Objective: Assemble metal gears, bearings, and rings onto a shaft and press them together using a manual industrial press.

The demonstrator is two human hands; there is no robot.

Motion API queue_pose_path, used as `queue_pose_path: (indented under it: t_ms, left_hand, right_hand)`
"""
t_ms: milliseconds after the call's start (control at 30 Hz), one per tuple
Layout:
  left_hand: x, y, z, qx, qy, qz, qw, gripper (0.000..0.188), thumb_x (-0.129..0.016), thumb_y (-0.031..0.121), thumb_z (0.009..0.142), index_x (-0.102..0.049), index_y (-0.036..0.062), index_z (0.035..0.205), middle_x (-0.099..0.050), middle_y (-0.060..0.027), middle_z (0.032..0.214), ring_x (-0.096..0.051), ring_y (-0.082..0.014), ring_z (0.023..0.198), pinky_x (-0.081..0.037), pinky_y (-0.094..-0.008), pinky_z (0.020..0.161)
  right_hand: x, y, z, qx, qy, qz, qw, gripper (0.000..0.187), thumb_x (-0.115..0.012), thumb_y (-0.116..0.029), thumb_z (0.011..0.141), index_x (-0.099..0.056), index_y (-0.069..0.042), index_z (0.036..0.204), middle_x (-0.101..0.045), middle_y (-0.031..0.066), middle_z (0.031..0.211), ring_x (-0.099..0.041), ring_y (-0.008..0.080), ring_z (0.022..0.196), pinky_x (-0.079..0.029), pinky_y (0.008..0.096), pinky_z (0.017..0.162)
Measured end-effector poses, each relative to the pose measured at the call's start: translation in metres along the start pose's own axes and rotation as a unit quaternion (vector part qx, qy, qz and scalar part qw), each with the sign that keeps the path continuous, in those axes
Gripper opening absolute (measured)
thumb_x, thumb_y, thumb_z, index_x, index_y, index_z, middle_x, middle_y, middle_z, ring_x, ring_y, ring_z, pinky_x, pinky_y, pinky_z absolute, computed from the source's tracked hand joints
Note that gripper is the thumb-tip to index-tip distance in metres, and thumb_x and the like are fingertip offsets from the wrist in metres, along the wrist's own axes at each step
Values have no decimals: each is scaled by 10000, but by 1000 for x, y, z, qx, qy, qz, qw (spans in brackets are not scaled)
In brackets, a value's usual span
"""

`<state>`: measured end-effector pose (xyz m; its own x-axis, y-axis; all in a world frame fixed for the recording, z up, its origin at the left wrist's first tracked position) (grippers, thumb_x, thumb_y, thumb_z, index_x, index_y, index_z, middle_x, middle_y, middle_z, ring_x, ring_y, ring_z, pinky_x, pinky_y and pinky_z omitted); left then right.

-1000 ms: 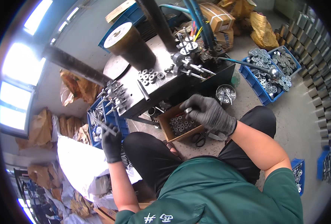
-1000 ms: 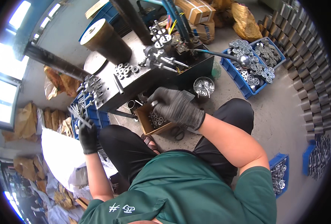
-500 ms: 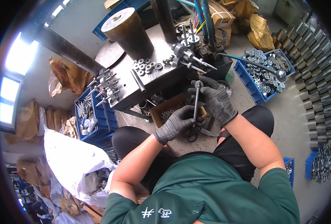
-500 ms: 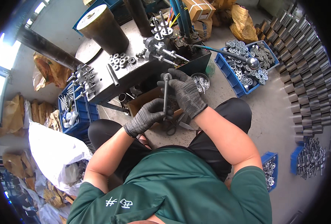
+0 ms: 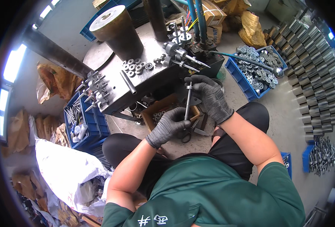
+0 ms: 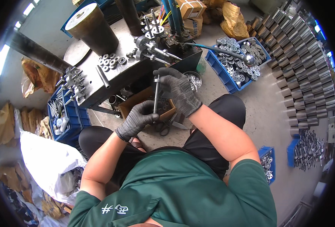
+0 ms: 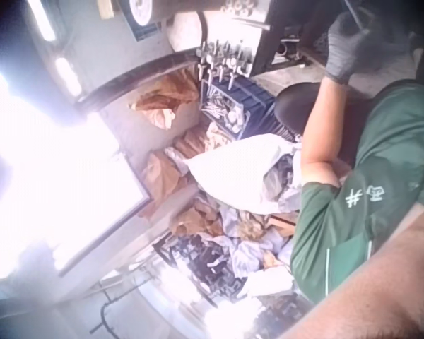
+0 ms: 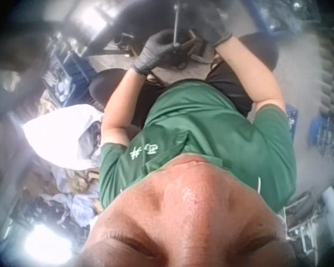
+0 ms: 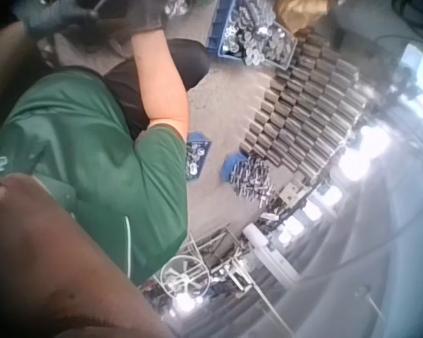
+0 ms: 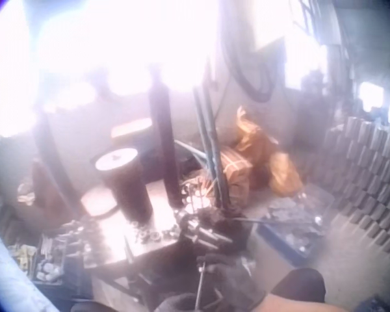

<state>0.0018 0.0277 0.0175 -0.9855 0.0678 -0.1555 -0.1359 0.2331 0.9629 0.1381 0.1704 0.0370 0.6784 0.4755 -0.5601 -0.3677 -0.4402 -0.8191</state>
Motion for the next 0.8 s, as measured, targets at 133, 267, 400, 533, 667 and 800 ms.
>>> queue_pose_path:
  t_ms: [133,267,400,533,667,800]
  left_hand:
    - [4,-3,0,-7,5,38,999,498,-781,185,897,-592,6,1321,-654,-51,1094,-642,-138,957,-572,-304,832]
    - [8,-13,-1,-10,31,73,997,455,-761,138,889,-606,0,1294,-665,-53,1089,-633,-141,970,-546,-308,866]
    - [6,-13,-1,6,45,49,998,428,-745,112,886,-613,-15,1273,-682,-67,1057,-656,-146,950,-561,-295,836]
    - [-2,-5,-1,-1,47,58,997,408,-722,111,923,-592,-6,1292,-683,-70,1031,-691,-148,874,-583,-287,744]
    - [-4,2,-5,-32,62,53,996,351,-709,109,939,-612,-12,1253,-687,-64,1040,-682,-140,876,-577,-275,732]
    - [0,-12,-6,-47,77,56,994,355,-716,107,936,-617,-15,1254,-693,-71,1088,-671,-137,937,-574,-287,787]
  right_hand:
    - [-4,5,-2,-112,43,77,990,321,-658,-215,968,-640,-17,1220,-706,175,1140,-696,284,1026,-580,435,890]
    - [-12,6,-6,-52,-10,-5,999,294,-684,-189,963,-651,-10,1194,-723,119,959,-712,203,842,-593,338,775]
    - [-15,1,-12,-37,4,-51,998,342,-664,-240,988,-650,-3,1235,-724,93,960,-701,167,853,-583,310,801]
    - [-10,9,-7,-25,3,-150,988,389,-650,-327,1001,-649,-15,1235,-709,54,924,-670,103,821,-567,247,742]
    - [-27,10,-16,-53,-2,-89,995,261,-611,-326,1024,-626,-107,1163,-650,13,848,-611,90,735,-527,268,637]
    - [-29,17,-20,-85,-22,-89,992,246,-574,-294,1036,-630,-93,1167,-657,16,865,-601,102,796,-518,281,714]
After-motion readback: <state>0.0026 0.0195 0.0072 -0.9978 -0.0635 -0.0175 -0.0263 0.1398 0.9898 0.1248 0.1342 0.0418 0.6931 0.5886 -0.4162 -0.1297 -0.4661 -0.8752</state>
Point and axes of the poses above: each hand's wrist, its own z-axis towards the middle knuckle, its own x-axis out of the back of the hand, y = z × x, the point moved 3 cm from there along z, towards the middle knuckle
